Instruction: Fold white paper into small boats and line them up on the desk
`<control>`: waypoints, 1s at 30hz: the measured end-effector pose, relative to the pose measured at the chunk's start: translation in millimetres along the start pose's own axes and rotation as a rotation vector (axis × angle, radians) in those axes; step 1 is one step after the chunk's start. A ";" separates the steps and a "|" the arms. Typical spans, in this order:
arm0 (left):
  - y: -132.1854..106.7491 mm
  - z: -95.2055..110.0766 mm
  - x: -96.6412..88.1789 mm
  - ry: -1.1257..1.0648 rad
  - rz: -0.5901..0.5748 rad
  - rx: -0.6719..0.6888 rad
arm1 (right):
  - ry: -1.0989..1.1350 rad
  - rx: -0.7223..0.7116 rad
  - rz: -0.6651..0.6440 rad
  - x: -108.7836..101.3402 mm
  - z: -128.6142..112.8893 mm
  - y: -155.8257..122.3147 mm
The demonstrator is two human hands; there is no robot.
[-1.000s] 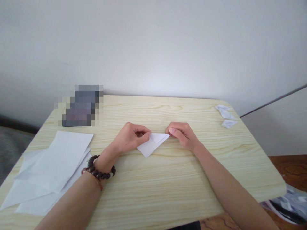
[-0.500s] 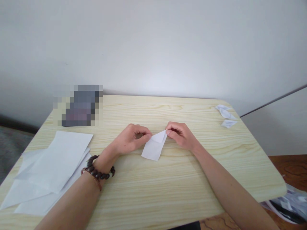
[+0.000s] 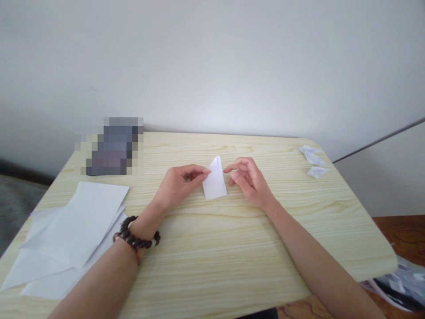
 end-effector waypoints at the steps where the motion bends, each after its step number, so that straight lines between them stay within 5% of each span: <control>1: 0.2 -1.5 -1.8 0.033 0.033 -0.014 | -0.046 -0.025 -0.013 1.3 -1.1 -0.5; 9: -0.8 -0.4 -9.6 0.007 0.134 -0.051 | -0.359 -0.258 -0.103 10.0 -17.5 -1.7; 14: -0.6 0.4 -4.1 0.137 0.116 -0.033 | -0.432 -0.252 -0.084 9.3 -17.6 -0.8; 23: -0.1 -3.9 -13.8 0.019 0.162 -0.098 | -0.444 -0.323 -0.053 8.2 -21.2 -2.7; 26: 0.9 -1.7 -7.8 0.143 0.129 -0.010 | -0.511 -0.370 0.032 1.9 -23.9 -2.3; 30: -2.5 14.0 1.8 0.456 0.116 0.311 | -0.680 -0.314 0.059 -3.0 -18.6 0.5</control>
Point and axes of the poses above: each hand's wrist, its own y-axis towards the middle knuckle, its own x-axis out of the palm, z = x × y, the point moved 8 cm from there along y, towards the middle knuckle, and after that the axes turned 2 degrees about -z, right-handed, at the moved point
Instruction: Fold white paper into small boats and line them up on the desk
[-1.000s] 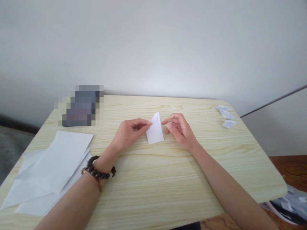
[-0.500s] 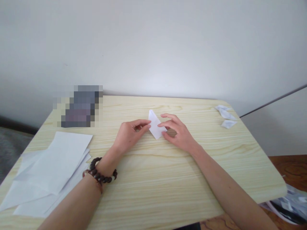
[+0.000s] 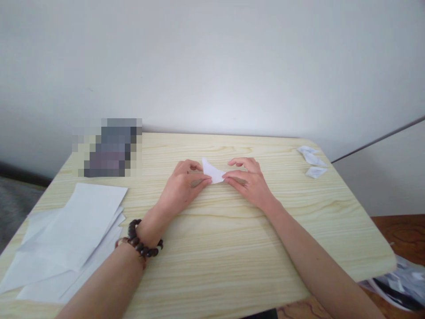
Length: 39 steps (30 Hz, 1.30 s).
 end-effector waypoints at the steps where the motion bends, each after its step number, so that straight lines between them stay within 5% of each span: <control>1: -0.9 3.4 0.1 0.071 0.006 0.062 | -0.016 0.012 -0.020 1.3 1.4 0.0; 11: -10.4 29.3 12.6 0.297 -0.122 0.301 | 0.089 0.168 -0.043 5.0 13.1 1.4; 26: -7.5 28.6 8.8 0.420 0.013 0.176 | 0.225 0.046 -0.166 8.4 5.6 0.1; 39: -9.4 42.9 13.7 0.369 -0.057 0.321 | 0.021 0.268 -0.052 13.7 23.4 1.1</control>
Point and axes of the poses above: each hand's wrist, its own y-axis towards the middle knuckle, its own x-axis out of the palm, z = x × y, the point moved 8 cm from there along y, towards the middle knuckle, and after that the axes turned 2 degrees about -z, right-handed, at the moved point
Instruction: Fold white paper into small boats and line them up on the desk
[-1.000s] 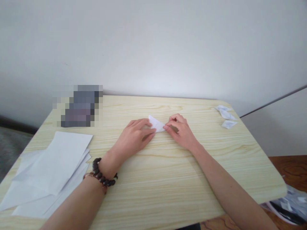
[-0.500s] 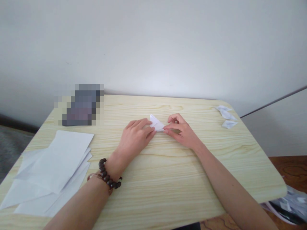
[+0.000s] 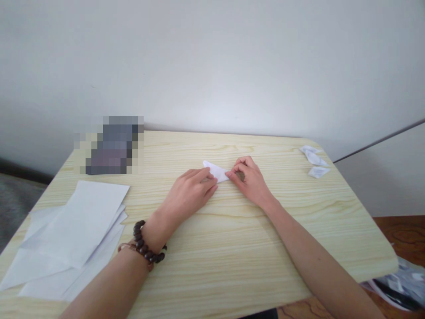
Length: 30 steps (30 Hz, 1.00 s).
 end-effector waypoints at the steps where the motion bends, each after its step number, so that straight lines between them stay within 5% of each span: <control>1: -0.1 0.4 0.2 0.002 -0.012 0.004 | 0.001 0.012 0.007 0.1 1.1 -0.1; 30: 0.6 5.9 0.2 0.124 -0.051 0.033 | -0.046 0.068 0.041 0.4 3.8 0.9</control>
Point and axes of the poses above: each hand's wrist, its own y-axis towards the middle knuckle, its own x-axis out of the palm, z = x × y, the point moved 8 cm from there along y, towards the middle knuckle, and after that the axes turned 2 degrees about -z, right-handed, at the moved point
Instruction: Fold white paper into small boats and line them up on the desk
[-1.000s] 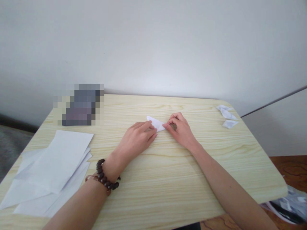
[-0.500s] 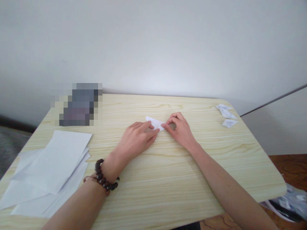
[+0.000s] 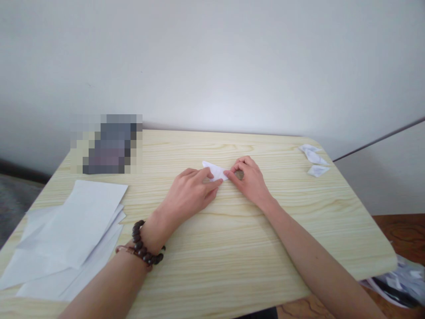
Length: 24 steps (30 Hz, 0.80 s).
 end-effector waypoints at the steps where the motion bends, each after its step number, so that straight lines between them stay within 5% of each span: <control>1: 0.1 0.2 -0.1 0.006 0.002 0.002 | 0.000 -0.001 0.002 0.2 0.4 0.0; 24: 3.8 1.5 0.6 -0.032 -0.046 -0.079 | 0.027 -0.047 -0.062 -0.4 -5.2 -2.5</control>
Point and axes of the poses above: each hand's wrist, its own y-axis towards the middle knuckle, its own x-axis out of the palm, z = x × y, the point moved 8 cm from there along y, towards the middle knuckle, and after that the axes turned 2 degrees about -z, right-handed, at the moved point
